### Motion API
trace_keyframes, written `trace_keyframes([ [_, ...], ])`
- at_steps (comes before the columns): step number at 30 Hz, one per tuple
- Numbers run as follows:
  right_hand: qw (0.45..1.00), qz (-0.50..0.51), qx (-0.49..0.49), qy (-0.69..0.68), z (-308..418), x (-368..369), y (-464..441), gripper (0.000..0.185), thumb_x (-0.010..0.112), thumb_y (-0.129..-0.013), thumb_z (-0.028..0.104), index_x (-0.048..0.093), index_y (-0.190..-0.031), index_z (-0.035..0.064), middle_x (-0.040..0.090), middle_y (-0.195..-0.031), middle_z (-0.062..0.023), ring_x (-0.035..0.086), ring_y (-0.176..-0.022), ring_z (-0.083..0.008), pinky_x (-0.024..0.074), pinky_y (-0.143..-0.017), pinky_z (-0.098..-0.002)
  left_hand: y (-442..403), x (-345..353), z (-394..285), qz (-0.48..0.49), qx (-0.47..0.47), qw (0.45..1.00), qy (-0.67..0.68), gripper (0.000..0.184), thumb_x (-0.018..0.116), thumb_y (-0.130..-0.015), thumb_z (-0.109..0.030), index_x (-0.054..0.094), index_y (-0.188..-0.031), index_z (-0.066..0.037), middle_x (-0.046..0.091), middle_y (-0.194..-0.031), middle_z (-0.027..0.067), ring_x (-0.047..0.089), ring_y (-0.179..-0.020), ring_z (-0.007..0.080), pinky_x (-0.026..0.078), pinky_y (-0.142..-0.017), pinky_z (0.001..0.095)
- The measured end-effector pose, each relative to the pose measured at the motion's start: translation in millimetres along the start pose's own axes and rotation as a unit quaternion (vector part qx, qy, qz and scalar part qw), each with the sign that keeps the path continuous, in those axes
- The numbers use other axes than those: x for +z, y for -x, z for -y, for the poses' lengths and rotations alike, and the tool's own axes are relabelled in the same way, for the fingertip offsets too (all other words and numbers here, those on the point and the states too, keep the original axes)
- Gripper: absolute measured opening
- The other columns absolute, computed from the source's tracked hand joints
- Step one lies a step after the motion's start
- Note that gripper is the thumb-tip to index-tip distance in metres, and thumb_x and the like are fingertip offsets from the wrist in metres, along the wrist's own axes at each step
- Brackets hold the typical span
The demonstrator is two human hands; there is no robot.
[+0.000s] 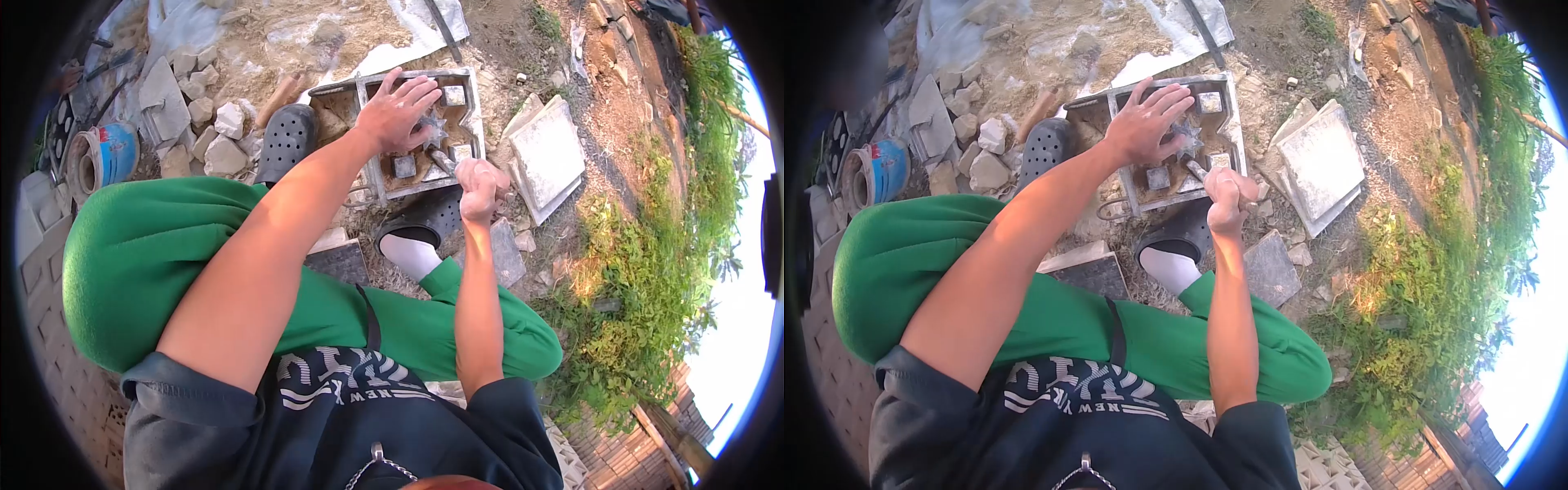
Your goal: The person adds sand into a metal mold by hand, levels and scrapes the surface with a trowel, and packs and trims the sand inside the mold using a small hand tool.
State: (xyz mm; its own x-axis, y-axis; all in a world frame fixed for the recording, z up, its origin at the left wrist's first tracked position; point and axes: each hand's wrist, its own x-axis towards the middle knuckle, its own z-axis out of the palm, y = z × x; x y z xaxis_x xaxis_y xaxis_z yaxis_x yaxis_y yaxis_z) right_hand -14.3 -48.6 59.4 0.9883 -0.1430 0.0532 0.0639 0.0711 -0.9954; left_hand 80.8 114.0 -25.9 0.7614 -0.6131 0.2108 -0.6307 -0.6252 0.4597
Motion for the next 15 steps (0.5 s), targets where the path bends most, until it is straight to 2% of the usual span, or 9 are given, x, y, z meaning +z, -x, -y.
trace_keyframes([
  [2,1.000,-0.019,0.000,-0.015,6.4,-5.5,-6.8,0.035,0.039,-0.086,0.010,0.028,-0.053,0.0101,0.028,-0.048,-0.0011,0.025,-0.044,-0.0121,0.0226,-0.044,-0.0309,-1.8,3.1,3.4,-0.015,-0.002,1.000,-0.013,0.065,0.056,-0.087,-0.045,0.044,-0.140,-0.010,0.045,-0.146,0.0074,0.036,-0.139,0.0205,0.014,-0.119,0.0516],
  [5,0.997,-0.033,-0.029,-0.061,11.2,0.5,-4.6,0.036,0.039,-0.087,0.011,0.027,-0.053,0.0094,0.027,-0.048,-0.0002,0.024,-0.044,-0.0121,0.0221,-0.044,-0.0313,-5.2,-1.0,7.6,-0.049,-0.018,0.999,-0.009,0.059,0.057,-0.089,-0.037,0.044,-0.139,-0.009,0.045,-0.144,0.0067,0.038,-0.137,0.0209,0.016,-0.118,0.0511],
  [6,0.999,-0.037,-0.004,-0.003,2.7,6.5,-5.7,0.037,0.039,-0.087,0.012,0.028,-0.053,0.0092,0.026,-0.048,0.0004,0.023,-0.043,-0.0119,0.0222,-0.045,-0.0313,-0.2,0.9,2.7,-0.060,-0.028,0.998,0.005,0.057,0.058,-0.089,-0.034,0.045,-0.139,-0.009,0.046,-0.144,0.0064,0.038,-0.137,0.0213,0.016,-0.118,0.0506],
  [8,0.999,0.021,0.032,-0.027,-5.0,-4.7,-10.8,0.036,0.042,-0.088,0.012,0.028,-0.055,0.0066,0.029,-0.053,0.0015,0.026,-0.048,-0.0088,0.0211,-0.047,-0.0293,-5.2,1.8,8.1,-0.084,-0.030,0.996,0.006,0.054,0.059,-0.089,-0.031,0.046,-0.138,-0.010,0.048,-0.141,0.0060,0.040,-0.135,0.0213,0.017,-0.118,0.0500],
  [10,1.000,0.015,0.003,-0.019,10.9,2.2,-5.2,0.036,0.042,-0.088,0.011,0.028,-0.055,0.0062,0.029,-0.053,0.0015,0.026,-0.049,-0.0088,0.0211,-0.047,-0.0293,0.3,1.6,11.0,-0.098,-0.035,0.995,0.000,0.053,0.061,-0.088,-0.030,0.048,-0.136,-0.012,0.049,-0.140,0.0061,0.041,-0.135,0.0215,0.019,-0.117,0.0494],
  [12,1.000,0.010,-0.028,-0.009,10.2,4.4,-4.2,0.036,0.042,-0.088,0.010,0.028,-0.055,0.0058,0.029,-0.054,0.0015,0.026,-0.049,-0.0087,0.0212,-0.047,-0.0293,6.9,-2.1,17.9,-0.078,-0.047,0.996,-0.006,0.051,0.059,-0.090,-0.033,0.049,-0.136,-0.012,0.048,-0.140,0.0073,0.041,-0.135,0.0221,0.018,-0.117,0.0487],
  [15,0.999,0.010,0.009,-0.044,-5.2,-0.6,-7.0,0.037,0.042,-0.087,0.009,0.028,-0.054,0.0051,0.028,-0.053,0.0016,0.025,-0.049,-0.0087,0.0205,-0.047,-0.0298,9.5,-8.0,28.7,-0.074,-0.077,0.994,-0.027,0.055,0.055,-0.092,-0.042,0.048,-0.137,-0.011,0.048,-0.140,0.0094,0.042,-0.133,0.0245,0.019,-0.116,0.0493],
])
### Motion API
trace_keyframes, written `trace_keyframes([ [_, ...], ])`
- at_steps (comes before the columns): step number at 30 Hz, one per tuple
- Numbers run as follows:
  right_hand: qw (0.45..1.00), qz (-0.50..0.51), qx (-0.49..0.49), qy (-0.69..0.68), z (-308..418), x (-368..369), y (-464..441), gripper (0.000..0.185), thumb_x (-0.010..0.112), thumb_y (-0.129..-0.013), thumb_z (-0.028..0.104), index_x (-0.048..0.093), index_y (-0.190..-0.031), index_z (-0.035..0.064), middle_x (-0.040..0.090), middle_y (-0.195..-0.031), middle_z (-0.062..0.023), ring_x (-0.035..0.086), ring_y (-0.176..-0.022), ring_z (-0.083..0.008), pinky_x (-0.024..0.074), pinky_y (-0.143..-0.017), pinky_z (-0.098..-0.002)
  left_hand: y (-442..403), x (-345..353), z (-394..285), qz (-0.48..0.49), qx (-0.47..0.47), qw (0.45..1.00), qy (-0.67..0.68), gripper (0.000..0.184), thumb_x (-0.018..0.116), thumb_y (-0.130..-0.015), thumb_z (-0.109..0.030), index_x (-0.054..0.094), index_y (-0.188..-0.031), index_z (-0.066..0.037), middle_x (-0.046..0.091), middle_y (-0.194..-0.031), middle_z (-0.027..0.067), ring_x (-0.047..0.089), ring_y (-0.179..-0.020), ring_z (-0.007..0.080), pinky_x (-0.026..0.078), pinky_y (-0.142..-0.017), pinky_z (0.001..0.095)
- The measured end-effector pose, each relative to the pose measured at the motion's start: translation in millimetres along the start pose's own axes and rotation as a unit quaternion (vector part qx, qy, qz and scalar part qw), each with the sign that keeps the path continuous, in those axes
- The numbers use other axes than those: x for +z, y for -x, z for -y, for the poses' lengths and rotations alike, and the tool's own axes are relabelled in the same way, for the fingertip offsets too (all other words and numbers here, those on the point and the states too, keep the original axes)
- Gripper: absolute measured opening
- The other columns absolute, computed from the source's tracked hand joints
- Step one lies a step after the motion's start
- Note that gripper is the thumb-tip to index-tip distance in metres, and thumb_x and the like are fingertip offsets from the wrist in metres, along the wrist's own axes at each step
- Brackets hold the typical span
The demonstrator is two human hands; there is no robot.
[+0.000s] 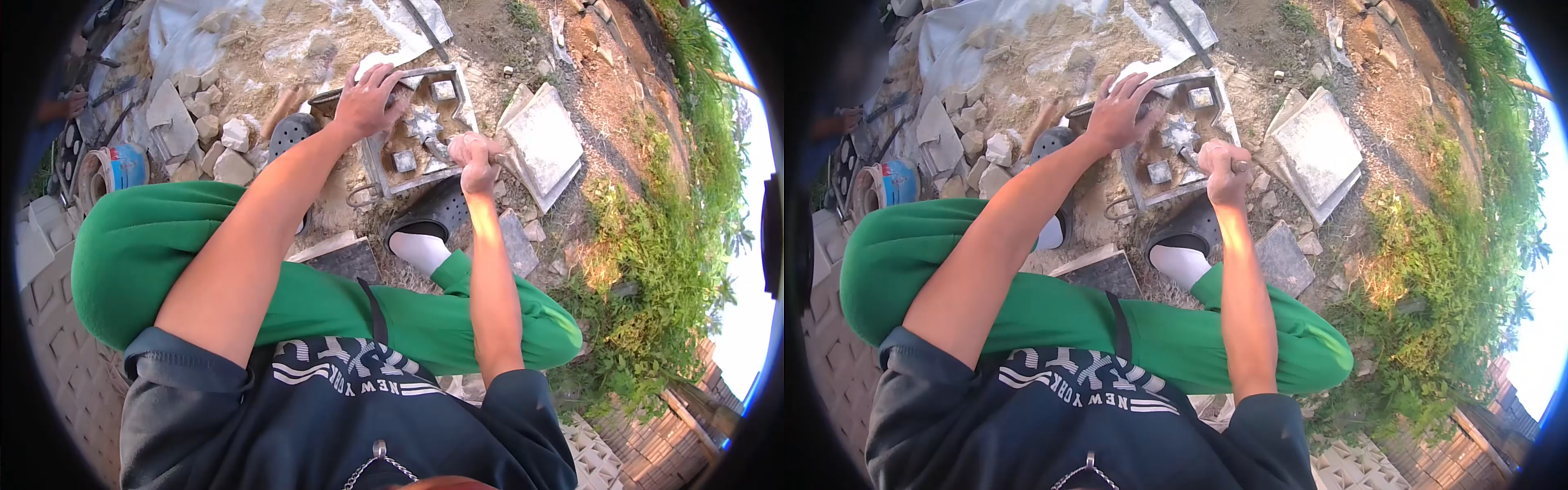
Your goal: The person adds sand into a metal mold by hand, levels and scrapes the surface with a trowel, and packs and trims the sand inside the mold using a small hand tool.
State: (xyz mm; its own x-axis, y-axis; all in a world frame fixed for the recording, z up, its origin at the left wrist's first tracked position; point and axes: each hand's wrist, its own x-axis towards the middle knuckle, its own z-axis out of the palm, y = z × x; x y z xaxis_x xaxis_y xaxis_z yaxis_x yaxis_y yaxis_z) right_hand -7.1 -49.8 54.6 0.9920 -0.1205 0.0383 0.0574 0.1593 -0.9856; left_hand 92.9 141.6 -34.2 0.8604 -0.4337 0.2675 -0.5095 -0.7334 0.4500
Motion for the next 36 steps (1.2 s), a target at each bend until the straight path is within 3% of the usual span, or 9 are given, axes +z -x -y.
trace_keyframes([
  [4,0.997,-0.014,-0.047,-0.060,8.9,-2.1,5.4,0.035,0.041,-0.086,0.006,0.029,-0.054,0.0049,0.029,-0.053,0.0014,0.026,-0.049,-0.0089,0.0206,-0.048,-0.0296,1.9,2.7,1.6,0.012,-0.042,0.999,0.018,0.060,0.056,-0.090,-0.045,0.045,-0.139,-0.011,0.051,-0.137,0.0109,0.045,-0.129,0.0266,0.022,-0.114,0.0494],
  [7,0.997,0.053,0.024,0.058,3.7,-2.5,-1.5,0.034,0.041,-0.087,0.007,0.032,-0.054,0.0045,0.032,-0.053,0.0017,0.029,-0.049,-0.0089,0.0219,-0.048,-0.0292,1.3,3.9,-0.9,0.017,-0.053,0.998,0.012,0.060,0.056,-0.090,-0.044,0.045,-0.139,-0.011,0.052,-0.134,0.0109,0.046,-0.127,0.0273,0.025,-0.112,0.0500],
  [15,1.000,0.027,0.005,0.014,-0.9,-23.0,2.3,0.037,0.041,-0.089,0.008,0.029,-0.054,0.0059,0.032,-0.052,0.0006,0.028,-0.049,-0.0086,0.0224,-0.047,-0.0292,0.4,3.8,-0.7,0.025,-0.056,0.998,0.014,0.061,0.055,-0.089,-0.044,0.047,-0.137,-0.008,0.053,-0.133,0.0108,0.046,-0.128,0.0263,0.023,-0.113,0.0510],
  [18,0.997,-0.056,-0.037,-0.049,3.3,-26.5,6.3,0.038,0.040,-0.089,0.008,0.031,-0.053,0.0070,0.033,-0.051,-0.0001,0.029,-0.046,-0.0100,0.0225,-0.045,-0.0292,-4.9,2.9,0.2,0.016,-0.053,0.998,0.009,0.059,0.057,-0.089,-0.042,0.047,-0.137,-0.009,0.054,-0.131,0.0113,0.047,-0.126,0.0266,0.025,-0.111,0.0492],
  [23,0.996,-0.078,-0.045,0.014,11.6,-18.7,11.1,0.038,0.040,-0.089,0.008,0.030,-0.053,0.0080,0.033,-0.050,-0.0006,0.030,-0.046,-0.0107,0.0236,-0.044,-0.0298,-2.6,1.8,-1.4,0.022,-0.057,0.998,0.008,0.057,0.058,-0.089,-0.039,0.047,-0.136,-0.010,0.055,-0.130,0.0116,0.048,-0.125,0.0270,0.027,-0.110,0.0470],
  [25,0.978,-0.177,-0.098,-0.044,-0.6,-15.9,14.4,0.038,0.040,-0.090,0.009,0.030,-0.053,0.0082,0.034,-0.050,-0.0009,0.031,-0.045,-0.0112,0.0246,-0.044,-0.0298,-0.7,2.3,-2.1,0.017,-0.052,0.999,-0.001,0.057,0.058,-0.089,-0.039,0.047,-0.137,-0.009,0.055,-0.130,0.0116,0.048,-0.124,0.0271,0.028,-0.110,0.0471],
  [26,0.981,-0.186,-0.054,-0.004,-10.6,-12.2,13.9,0.039,0.042,-0.089,0.011,0.031,-0.052,0.0094,0.035,-0.049,-0.0013,0.032,-0.044,-0.0121,0.0260,-0.043,-0.0299,0.6,2.5,-3.5,0.018,-0.050,0.999,0.001,0.057,0.058,-0.089,-0.039,0.047,-0.137,-0.009,0.055,-0.130,0.0116,0.048,-0.124,0.0271,0.028,-0.110,0.0471],
  [33,0.937,-0.329,-0.116,0.039,10.2,8.1,-22.1,0.039,0.040,-0.095,0.015,0.037,-0.056,0.0100,0.037,-0.048,-0.0008,0.038,-0.043,-0.0112,0.0312,-0.044,-0.0292,-0.6,-0.5,-1.7,0.024,-0.058,0.998,0.016,0.058,0.059,-0.088,-0.039,0.048,-0.136,-0.009,0.056,-0.129,0.0127,0.049,-0.124,0.0285,0.028,-0.109,0.0466],
  [36,0.959,-0.283,-0.019,0.020,10.5,8.1,-46.4,0.047,0.046,-0.100,0.027,0.036,-0.057,0.0114,0.034,-0.047,0.0010,0.036,-0.043,-0.0107,0.0329,-0.047,-0.0291,-3.6,1.5,-2.8,0.022,-0.056,0.998,0.019,0.059,0.058,-0.087,-0.040,0.049,-0.135,-0.009,0.056,-0.128,0.0123,0.049,-0.124,0.0277,0.028,-0.109,0.0486],
])
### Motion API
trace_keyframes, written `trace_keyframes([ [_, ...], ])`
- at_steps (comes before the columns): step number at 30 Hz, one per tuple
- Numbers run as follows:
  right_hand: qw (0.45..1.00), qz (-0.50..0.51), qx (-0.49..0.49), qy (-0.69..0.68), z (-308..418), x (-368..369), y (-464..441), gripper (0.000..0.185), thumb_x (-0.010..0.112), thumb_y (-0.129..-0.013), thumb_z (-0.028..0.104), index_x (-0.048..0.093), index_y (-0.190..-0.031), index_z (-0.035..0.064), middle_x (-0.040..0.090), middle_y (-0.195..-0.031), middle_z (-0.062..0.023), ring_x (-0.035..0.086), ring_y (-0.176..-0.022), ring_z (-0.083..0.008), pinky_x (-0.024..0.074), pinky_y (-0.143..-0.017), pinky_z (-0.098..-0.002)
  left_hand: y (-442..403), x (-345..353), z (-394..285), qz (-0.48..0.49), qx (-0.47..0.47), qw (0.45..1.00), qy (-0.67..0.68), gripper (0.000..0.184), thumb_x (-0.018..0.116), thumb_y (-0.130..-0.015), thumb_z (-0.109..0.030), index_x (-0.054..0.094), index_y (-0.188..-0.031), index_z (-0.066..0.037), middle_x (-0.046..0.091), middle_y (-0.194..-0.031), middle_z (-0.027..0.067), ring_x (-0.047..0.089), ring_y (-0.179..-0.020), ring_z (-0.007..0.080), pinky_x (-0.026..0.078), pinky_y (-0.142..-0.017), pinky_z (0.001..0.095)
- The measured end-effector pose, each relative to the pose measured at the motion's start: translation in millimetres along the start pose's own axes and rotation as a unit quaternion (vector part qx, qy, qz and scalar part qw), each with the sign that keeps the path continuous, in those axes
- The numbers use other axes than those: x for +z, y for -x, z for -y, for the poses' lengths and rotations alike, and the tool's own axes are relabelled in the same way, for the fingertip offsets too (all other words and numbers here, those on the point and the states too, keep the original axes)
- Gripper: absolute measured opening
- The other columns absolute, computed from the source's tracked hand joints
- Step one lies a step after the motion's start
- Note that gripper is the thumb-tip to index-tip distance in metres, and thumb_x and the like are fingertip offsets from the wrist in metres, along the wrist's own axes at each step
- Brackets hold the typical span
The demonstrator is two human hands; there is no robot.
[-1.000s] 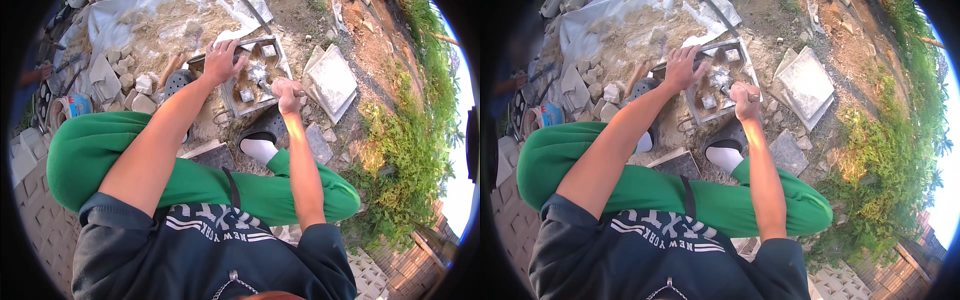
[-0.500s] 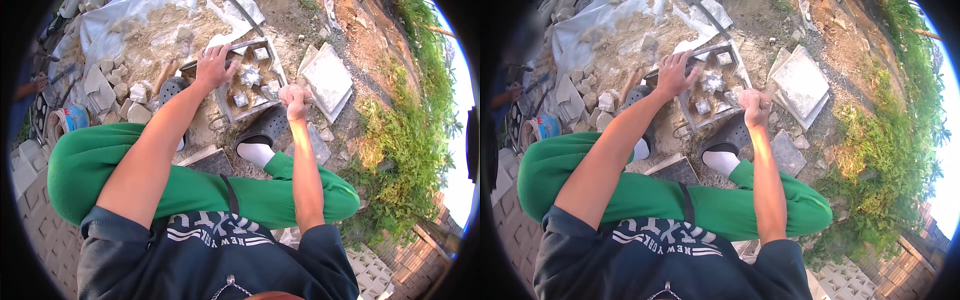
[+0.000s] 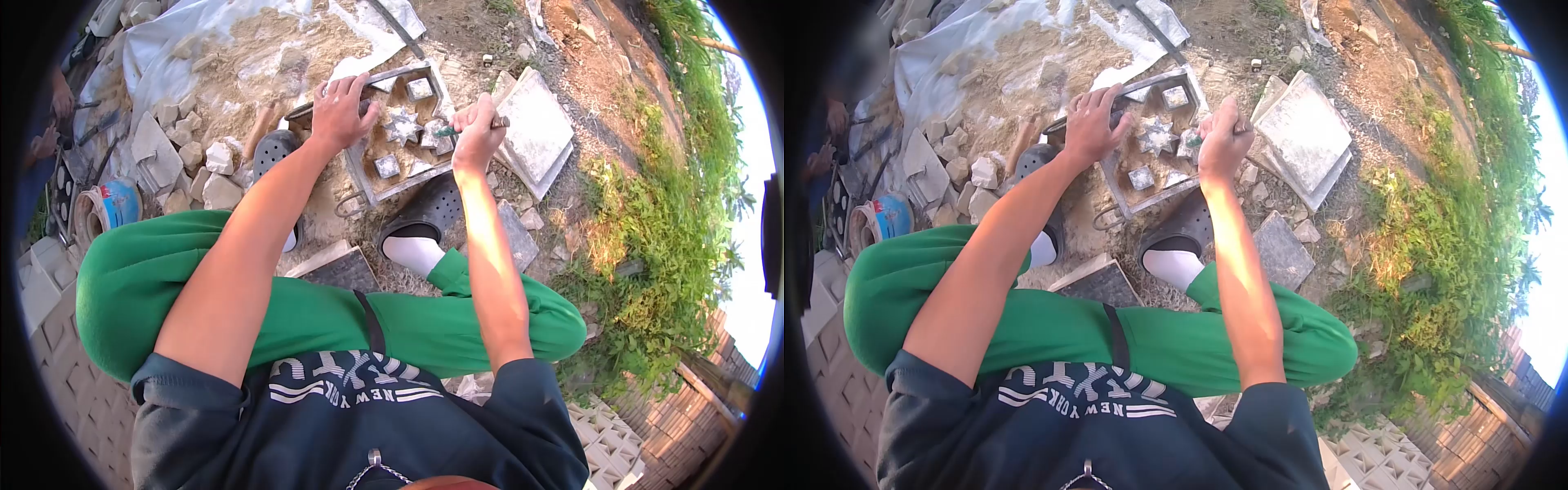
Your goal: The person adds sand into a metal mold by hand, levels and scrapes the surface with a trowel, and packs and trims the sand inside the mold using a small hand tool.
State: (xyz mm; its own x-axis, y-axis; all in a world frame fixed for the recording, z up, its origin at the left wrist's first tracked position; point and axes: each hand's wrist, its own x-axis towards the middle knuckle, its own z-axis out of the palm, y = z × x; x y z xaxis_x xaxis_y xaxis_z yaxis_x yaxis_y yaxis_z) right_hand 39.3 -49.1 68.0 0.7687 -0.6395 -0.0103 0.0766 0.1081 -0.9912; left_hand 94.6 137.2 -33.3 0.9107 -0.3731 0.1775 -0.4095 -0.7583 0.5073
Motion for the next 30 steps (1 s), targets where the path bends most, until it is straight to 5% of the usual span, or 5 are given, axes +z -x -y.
trace_keyframes([
  [11,0.998,-0.068,-0.013,0.001,0.9,-5.5,-5.8,0.049,0.054,-0.100,0.033,0.042,-0.058,0.0097,0.041,-0.054,0.0011,0.039,-0.051,-0.0086,0.0318,-0.051,-0.0287,0.2,-1.1,1.6,0.015,0.007,1.000,0.000,0.059,0.060,-0.088,-0.039,0.046,-0.138,-0.011,0.055,-0.129,0.0136,0.049,-0.123,0.0310,0.027,-0.109,0.0456],
  [14,0.998,0.036,-0.006,-0.054,-5.1,-8.8,-15.7,0.049,0.056,-0.099,0.028,0.043,-0.055,0.0088,0.039,-0.051,0.0030,0.035,-0.047,-0.0086,0.0281,-0.048,-0.0291,-4.0,-2.0,1.2,0.015,0.010,1.000,-0.009,0.059,0.059,-0.088,-0.038,0.046,-0.138,-0.010,0.055,-0.128,0.0138,0.049,-0.122,0.0307,0.028,-0.109,0.0453],
  [16,0.960,0.271,0.075,0.001,9.9,-18.5,-24.0,0.050,0.058,-0.098,0.023,0.043,-0.052,0.0091,0.037,-0.048,0.0040,0.032,-0.044,-0.0078,0.0262,-0.046,-0.0284,-0.4,-2.3,-1.0,0.006,0.011,1.000,-0.008,0.058,0.059,-0.088,-0.036,0.046,-0.137,-0.010,0.056,-0.127,0.0136,0.050,-0.121,0.0301,0.028,-0.108,0.0454],
  [23,0.985,0.088,-0.146,0.003,3.8,-28.2,-23.9,0.047,0.051,-0.097,0.017,0.039,-0.053,0.0093,0.039,-0.049,0.0011,0.033,-0.042,-0.0082,0.0227,-0.041,-0.0278,-2.0,6.0,5.2,0.002,0.025,1.000,-0.014,0.058,0.060,-0.087,-0.040,0.049,-0.135,-0.010,0.057,-0.123,0.0117,0.050,-0.120,0.0270,0.029,-0.108,0.0461],
  [30,0.998,0.016,-0.062,-0.017,29.2,-16.1,-22.1,0.043,0.055,-0.095,0.020,0.046,-0.054,0.0105,0.044,-0.046,0.0008,0.039,-0.038,-0.0092,0.0283,-0.040,-0.0265,-4.1,7.4,5.6,0.004,0.036,0.999,-0.018,0.057,0.057,-0.087,-0.038,0.048,-0.135,-0.008,0.057,-0.125,0.0120,0.050,-0.119,0.0281,0.029,-0.107,0.0457],
])
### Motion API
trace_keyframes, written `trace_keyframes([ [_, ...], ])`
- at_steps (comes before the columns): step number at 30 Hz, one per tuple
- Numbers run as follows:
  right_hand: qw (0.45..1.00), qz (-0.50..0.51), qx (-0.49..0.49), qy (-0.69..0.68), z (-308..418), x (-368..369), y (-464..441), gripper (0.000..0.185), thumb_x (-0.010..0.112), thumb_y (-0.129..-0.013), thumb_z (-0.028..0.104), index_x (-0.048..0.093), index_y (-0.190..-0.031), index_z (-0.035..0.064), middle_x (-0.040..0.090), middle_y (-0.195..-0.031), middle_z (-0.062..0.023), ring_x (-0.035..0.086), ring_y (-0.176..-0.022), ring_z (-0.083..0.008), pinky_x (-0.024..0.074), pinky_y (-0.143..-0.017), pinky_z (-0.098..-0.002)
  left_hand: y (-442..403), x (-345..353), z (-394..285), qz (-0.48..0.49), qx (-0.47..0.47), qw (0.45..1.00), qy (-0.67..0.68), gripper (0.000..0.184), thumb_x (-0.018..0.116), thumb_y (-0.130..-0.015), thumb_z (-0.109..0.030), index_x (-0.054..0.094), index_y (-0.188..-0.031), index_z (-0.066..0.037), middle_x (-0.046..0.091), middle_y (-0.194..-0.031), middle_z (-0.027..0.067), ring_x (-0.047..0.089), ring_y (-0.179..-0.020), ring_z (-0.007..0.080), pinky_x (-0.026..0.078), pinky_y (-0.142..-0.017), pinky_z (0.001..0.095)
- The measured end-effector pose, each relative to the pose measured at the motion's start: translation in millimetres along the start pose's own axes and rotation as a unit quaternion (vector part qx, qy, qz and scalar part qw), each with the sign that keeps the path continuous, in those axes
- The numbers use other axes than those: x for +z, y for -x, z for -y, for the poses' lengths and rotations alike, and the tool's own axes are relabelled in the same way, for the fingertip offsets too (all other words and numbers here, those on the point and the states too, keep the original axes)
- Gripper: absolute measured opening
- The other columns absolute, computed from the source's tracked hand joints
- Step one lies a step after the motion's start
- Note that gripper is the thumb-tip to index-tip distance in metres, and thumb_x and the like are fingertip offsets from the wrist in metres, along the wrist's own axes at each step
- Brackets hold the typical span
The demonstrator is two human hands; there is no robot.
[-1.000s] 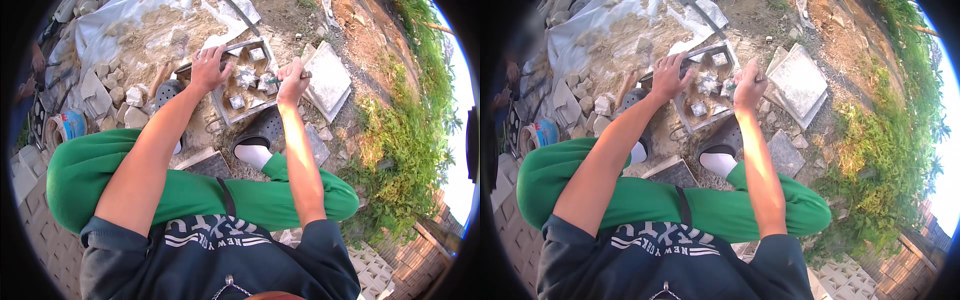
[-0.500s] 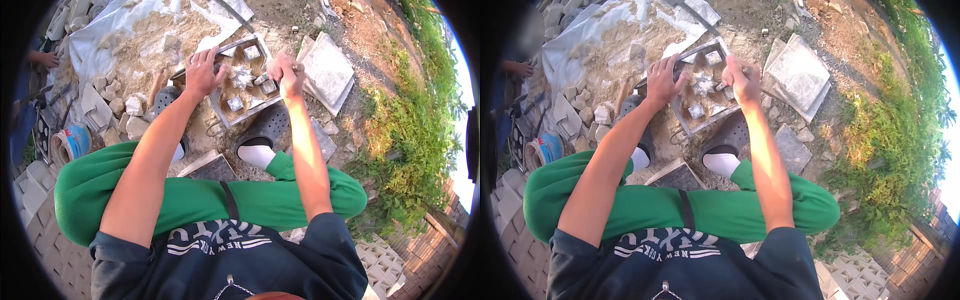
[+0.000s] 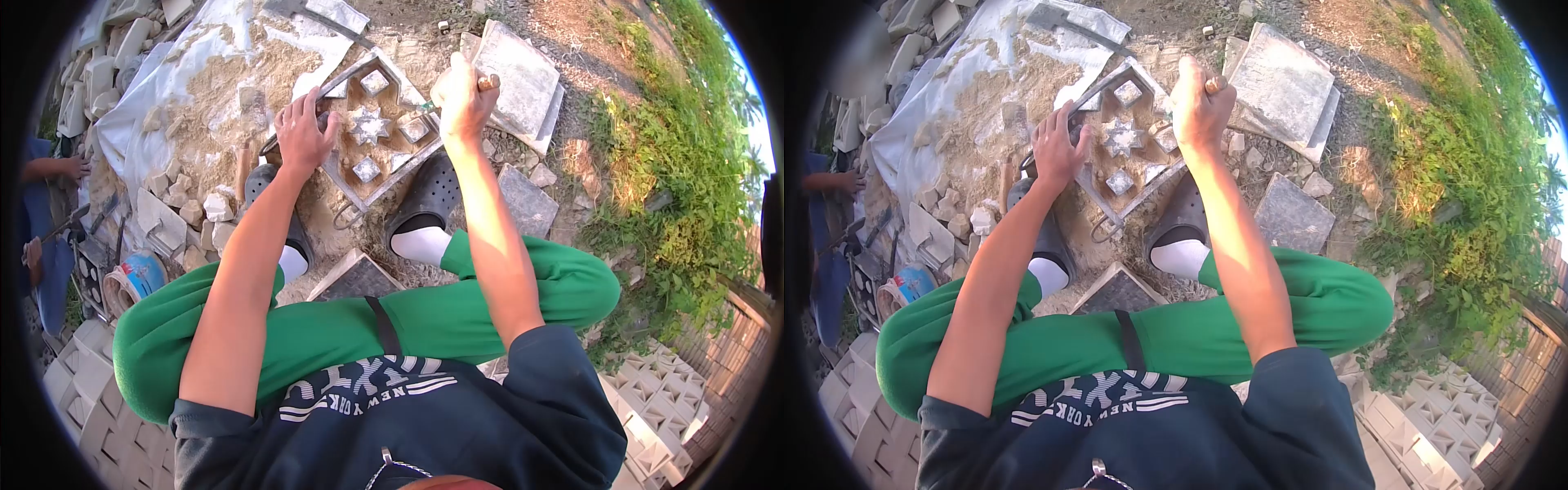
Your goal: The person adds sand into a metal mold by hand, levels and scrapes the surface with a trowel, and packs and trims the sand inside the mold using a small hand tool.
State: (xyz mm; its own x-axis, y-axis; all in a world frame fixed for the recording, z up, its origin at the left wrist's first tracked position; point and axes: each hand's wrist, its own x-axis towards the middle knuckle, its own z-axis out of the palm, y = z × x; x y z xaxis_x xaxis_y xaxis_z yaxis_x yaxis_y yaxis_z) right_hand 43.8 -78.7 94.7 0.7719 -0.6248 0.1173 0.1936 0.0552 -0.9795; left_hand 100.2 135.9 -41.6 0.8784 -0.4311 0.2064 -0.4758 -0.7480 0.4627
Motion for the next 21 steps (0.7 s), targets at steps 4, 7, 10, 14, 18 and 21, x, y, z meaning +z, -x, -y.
trace_keyframes([
  [4,0.999,-0.016,0.044,0.017,-36.1,-13.5,8.2,0.043,0.056,-0.094,0.021,0.046,-0.054,0.0106,0.047,-0.049,-0.0009,0.043,-0.042,-0.0099,0.0339,-0.041,-0.0280,-0.6,-2.3,-4.7,0.005,0.000,1.000,-0.005,0.057,0.056,-0.088,-0.038,0.048,-0.135,-0.007,0.057,-0.125,0.0120,0.051,-0.118,0.0286,0.030,-0.106,0.0460],
  [7,0.998,-0.015,0.053,0.011,-28.2,-15.7,14.7,0.042,0.054,-0.095,0.020,0.046,-0.055,0.0103,0.048,-0.051,-0.0012,0.043,-0.043,-0.0095,0.0334,-0.042,-0.0272,4.6,-2.0,-2.9,0.008,0.001,1.000,-0.012,0.057,0.056,-0.088,-0.038,0.048,-0.135,-0.007,0.057,-0.124,0.0118,0.051,-0.118,0.0284,0.030,-0.106,0.0461],
  [10,0.999,0.010,0.051,0.007,-36.2,-18.5,18.7,0.041,0.053,-0.095,0.018,0.046,-0.055,0.0105,0.046,-0.051,-0.0002,0.040,-0.043,-0.0090,0.0321,-0.042,-0.0263,2.3,-4.3,-4.7,0.006,0.005,1.000,-0.016,0.057,0.056,-0.088,-0.039,0.048,-0.135,-0.007,0.057,-0.124,0.0118,0.052,-0.117,0.0282,0.031,-0.105,0.0465],
  [14,0.995,0.053,0.066,-0.054,-11.6,-12.8,2.7,0.044,0.056,-0.094,0.021,0.039,-0.054,0.0148,0.041,-0.050,0.0027,0.038,-0.043,-0.0074,0.0271,-0.039,-0.0258,2.0,-0.1,-2.3,-0.003,0.007,1.000,-0.027,0.057,0.056,-0.088,-0.040,0.048,-0.135,-0.008,0.057,-0.123,0.0125,0.052,-0.116,0.0285,0.032,-0.104,0.0473],
  [18,0.983,0.102,-0.024,-0.152,38.5,-13.2,19.4,0.038,0.046,-0.096,0.016,0.039,-0.060,0.0089,0.035,-0.052,0.0009,0.036,-0.044,-0.0079,0.0270,-0.039,-0.0245,3.5,-0.3,-1.6,0.000,-0.007,1.000,-0.024,0.058,0.055,-0.089,-0.042,0.048,-0.135,-0.008,0.058,-0.120,0.0130,0.052,-0.115,0.0283,0.031,-0.104,0.0488],
  [21,0.980,0.118,-0.061,-0.149,50.4,-16.1,53.7,0.035,0.038,-0.099,0.020,0.036,-0.065,0.0127,0.033,-0.056,0.0013,0.033,-0.046,-0.0101,0.0286,-0.042,-0.0256,4.0,-6.2,-4.1,0.011,-0.016,1.000,-0.025,0.059,0.057,-0.089,-0.040,0.046,-0.137,-0.009,0.058,-0.121,0.0127,0.053,-0.117,0.0290,0.031,-0.105,0.0474],
])
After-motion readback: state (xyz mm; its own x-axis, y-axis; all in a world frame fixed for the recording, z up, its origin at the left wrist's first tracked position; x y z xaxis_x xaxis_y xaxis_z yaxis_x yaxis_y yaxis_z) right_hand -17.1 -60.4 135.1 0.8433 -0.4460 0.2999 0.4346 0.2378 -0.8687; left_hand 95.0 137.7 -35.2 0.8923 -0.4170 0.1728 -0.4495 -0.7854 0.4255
